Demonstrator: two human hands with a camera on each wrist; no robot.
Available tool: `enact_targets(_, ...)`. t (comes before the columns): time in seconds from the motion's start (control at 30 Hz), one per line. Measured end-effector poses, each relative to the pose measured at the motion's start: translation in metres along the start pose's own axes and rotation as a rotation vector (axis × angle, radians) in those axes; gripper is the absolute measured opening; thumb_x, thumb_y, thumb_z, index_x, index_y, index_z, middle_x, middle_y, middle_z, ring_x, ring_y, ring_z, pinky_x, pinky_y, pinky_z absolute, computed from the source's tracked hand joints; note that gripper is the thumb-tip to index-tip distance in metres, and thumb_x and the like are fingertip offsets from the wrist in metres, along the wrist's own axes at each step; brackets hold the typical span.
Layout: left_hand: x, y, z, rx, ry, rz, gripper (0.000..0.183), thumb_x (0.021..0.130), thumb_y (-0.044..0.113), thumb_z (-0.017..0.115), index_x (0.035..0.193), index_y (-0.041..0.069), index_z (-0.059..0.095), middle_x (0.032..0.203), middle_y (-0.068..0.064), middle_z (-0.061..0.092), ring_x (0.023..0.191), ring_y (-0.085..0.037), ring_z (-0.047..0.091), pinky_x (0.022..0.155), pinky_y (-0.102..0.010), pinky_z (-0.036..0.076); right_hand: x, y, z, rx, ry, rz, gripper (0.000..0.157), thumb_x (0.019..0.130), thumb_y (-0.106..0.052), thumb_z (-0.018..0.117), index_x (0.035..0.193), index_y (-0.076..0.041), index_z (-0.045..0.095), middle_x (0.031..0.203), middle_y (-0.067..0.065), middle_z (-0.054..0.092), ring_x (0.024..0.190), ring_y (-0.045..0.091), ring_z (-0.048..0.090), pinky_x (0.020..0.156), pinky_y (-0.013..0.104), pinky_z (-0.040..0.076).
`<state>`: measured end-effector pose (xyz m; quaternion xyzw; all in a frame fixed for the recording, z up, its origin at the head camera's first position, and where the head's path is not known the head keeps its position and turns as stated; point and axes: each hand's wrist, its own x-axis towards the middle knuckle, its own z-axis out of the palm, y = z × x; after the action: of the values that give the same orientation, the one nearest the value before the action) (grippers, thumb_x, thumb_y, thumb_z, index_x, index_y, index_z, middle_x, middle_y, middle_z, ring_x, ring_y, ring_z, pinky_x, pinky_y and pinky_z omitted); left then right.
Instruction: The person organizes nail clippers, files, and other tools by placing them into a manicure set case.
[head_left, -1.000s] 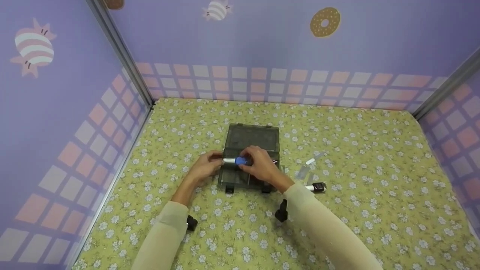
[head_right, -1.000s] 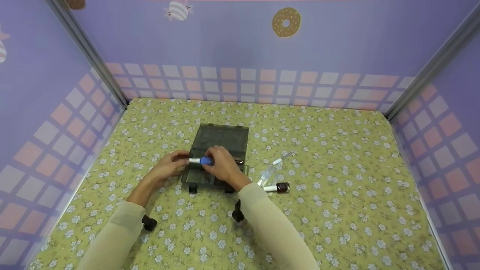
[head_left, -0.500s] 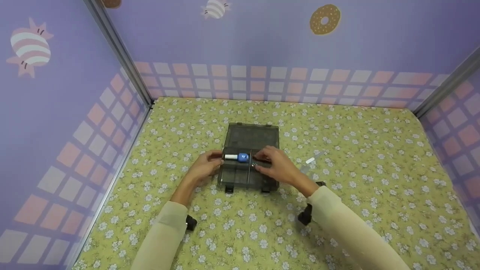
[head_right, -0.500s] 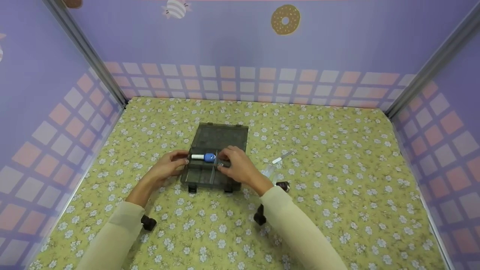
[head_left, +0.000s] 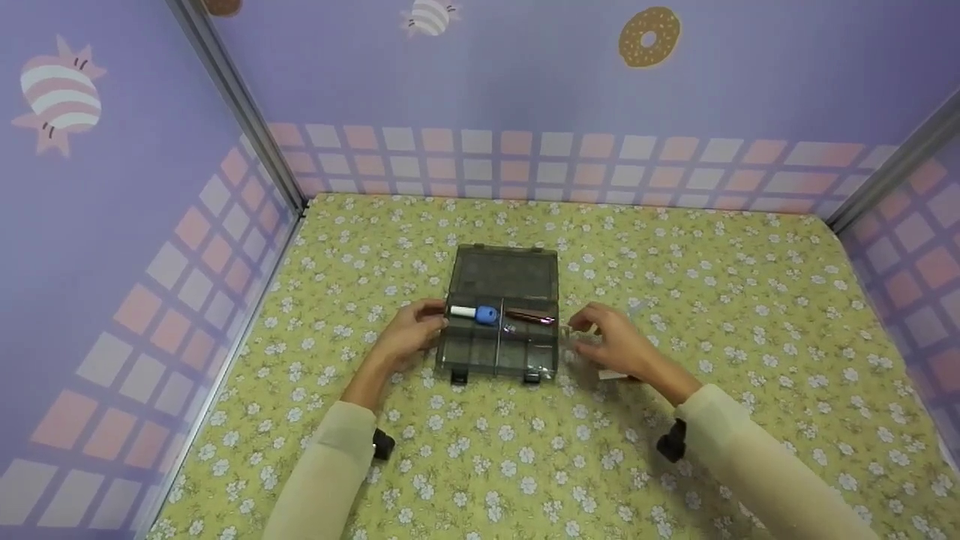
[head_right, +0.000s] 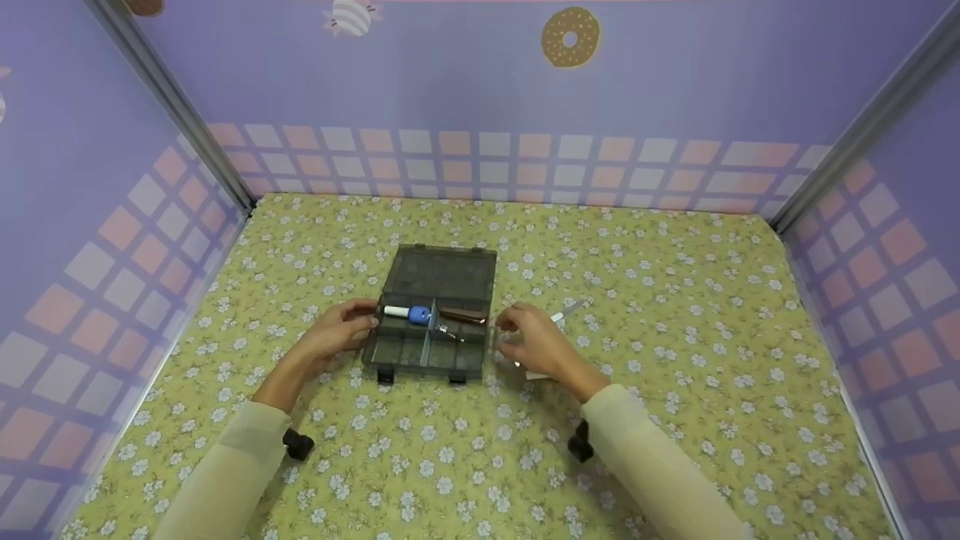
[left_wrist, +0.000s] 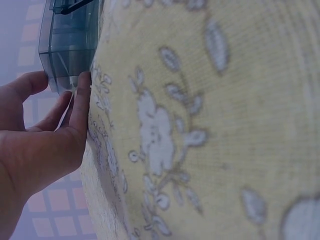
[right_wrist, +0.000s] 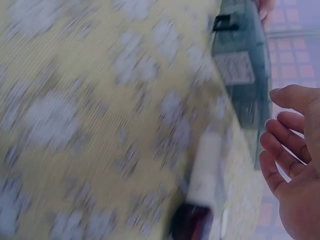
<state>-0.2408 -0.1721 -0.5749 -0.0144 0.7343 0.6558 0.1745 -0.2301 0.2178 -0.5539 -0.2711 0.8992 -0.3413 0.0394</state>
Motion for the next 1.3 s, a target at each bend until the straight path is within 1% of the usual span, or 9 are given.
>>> enact_targets(0.1, 0.002, 0.0, 0.0, 0.005, 0.001, -0.007, 0.046, 0.107, 0.012, 0.061, 0.152, 0.003, 0.052, 0.144, -0.018, 0.058, 0.123, -0.03, 0.061, 0.095, -0.043, 0.056, -0.011, 0.011, -0.006, 0.003, 0.005, 0.01, 0.026, 0.096, -0.013, 0.08, 0.117, 0.0, 0.073, 0.109, 0.012, 0.068, 0.101, 0.034, 0.067, 0.084, 0.053, 0.058)
enact_targets(0.3, 0.004, -0.001, 0.0, 0.049, 0.013, -0.01, 0.045, 0.107, 0.014, 0.061, 0.151, 0.008, 0.055, 0.143, -0.015, 0.061, 0.125, -0.031, 0.063, 0.097, -0.045, 0.056, -0.037, 0.028, -0.016, 0.017, 0.012, 0.037, 0.023, 0.097, -0.014, 0.08, 0.116, -0.002, 0.073, 0.109, 0.011, 0.069, 0.099, 0.031, 0.068, 0.083, 0.049, 0.058)
enact_targets(0.43, 0.003, -0.001, 0.0, 0.038, 0.004, -0.005, 0.045, 0.107, 0.014, 0.061, 0.151, 0.007, 0.055, 0.144, -0.017, 0.06, 0.126, -0.032, 0.062, 0.098, -0.046, 0.056, -0.05, 0.035, -0.021, 0.052, 0.007, 0.047, 0.021, 0.098, -0.012, 0.079, 0.115, -0.002, 0.073, 0.109, 0.013, 0.068, 0.098, 0.032, 0.067, 0.083, 0.05, 0.057)
enact_targets(0.6, 0.002, -0.001, 0.0, 0.037, 0.001, 0.004, 0.046, 0.107, 0.014, 0.061, 0.152, 0.006, 0.054, 0.143, -0.019, 0.059, 0.126, -0.033, 0.06, 0.098, -0.047, 0.055, -0.062, 0.041, -0.025, 0.046, -0.003, 0.051, 0.021, 0.098, -0.013, 0.079, 0.114, -0.002, 0.072, 0.107, 0.013, 0.066, 0.097, 0.031, 0.067, 0.081, 0.049, 0.058)
enact_targets(0.73, 0.002, -0.001, 0.0, 0.036, 0.006, 0.008, 0.045, 0.107, 0.014, 0.061, 0.151, 0.006, 0.055, 0.142, -0.018, 0.06, 0.124, -0.032, 0.061, 0.095, -0.044, 0.056, -0.07, 0.043, -0.027, 0.054, -0.02, 0.085, 0.022, 0.098, -0.013, 0.08, 0.115, -0.003, 0.072, 0.108, 0.012, 0.066, 0.097, 0.029, 0.067, 0.081, 0.048, 0.059)
enact_targets(0.83, 0.001, 0.0, 0.0, 0.027, 0.007, 0.005, 0.044, 0.107, 0.013, 0.061, 0.15, 0.006, 0.055, 0.141, -0.018, 0.06, 0.123, -0.031, 0.061, 0.094, -0.043, 0.056, -0.076, 0.046, -0.026, 0.047, -0.024, 0.102, 0.022, 0.097, -0.013, 0.08, 0.115, -0.004, 0.073, 0.106, 0.01, 0.067, 0.094, 0.025, 0.068, 0.079, 0.042, 0.059)
enact_targets(1.0, 0.0, 0.0, 0.0, 0.015, 0.002, 0.0, 0.046, 0.107, 0.013, 0.061, 0.152, 0.006, 0.054, 0.143, -0.017, 0.059, 0.125, -0.031, 0.06, 0.097, -0.046, 0.055, -0.083, 0.051, -0.023, 0.022, -0.018, 0.095, 0.019, 0.095, -0.012, 0.082, 0.111, -0.006, 0.074, 0.103, 0.006, 0.067, 0.089, 0.02, 0.067, 0.075, 0.034, 0.058)
enact_targets(1.17, 0.0, 0.0, -0.001, 0.022, -0.005, 0.002, 0.047, 0.108, 0.013, 0.06, 0.153, 0.006, 0.052, 0.145, -0.016, 0.057, 0.127, -0.031, 0.059, 0.098, -0.045, 0.055, -0.085, 0.05, -0.024, -0.005, -0.023, 0.093, 0.023, 0.093, -0.015, 0.085, 0.112, -0.008, 0.074, 0.102, 0.004, 0.065, 0.086, 0.018, 0.064, 0.072, 0.032, 0.055)
enact_targets(1.3, 0.001, -0.001, -0.001, 0.026, -0.003, 0.005, 0.046, 0.108, 0.013, 0.059, 0.153, 0.006, 0.052, 0.144, -0.016, 0.057, 0.127, -0.03, 0.058, 0.097, -0.044, 0.055, -0.087, 0.051, -0.024, -0.056, -0.028, 0.082, 0.027, 0.091, -0.019, 0.088, 0.113, -0.011, 0.074, 0.101, 0.001, 0.064, 0.083, 0.016, 0.06, 0.069, 0.032, 0.05)
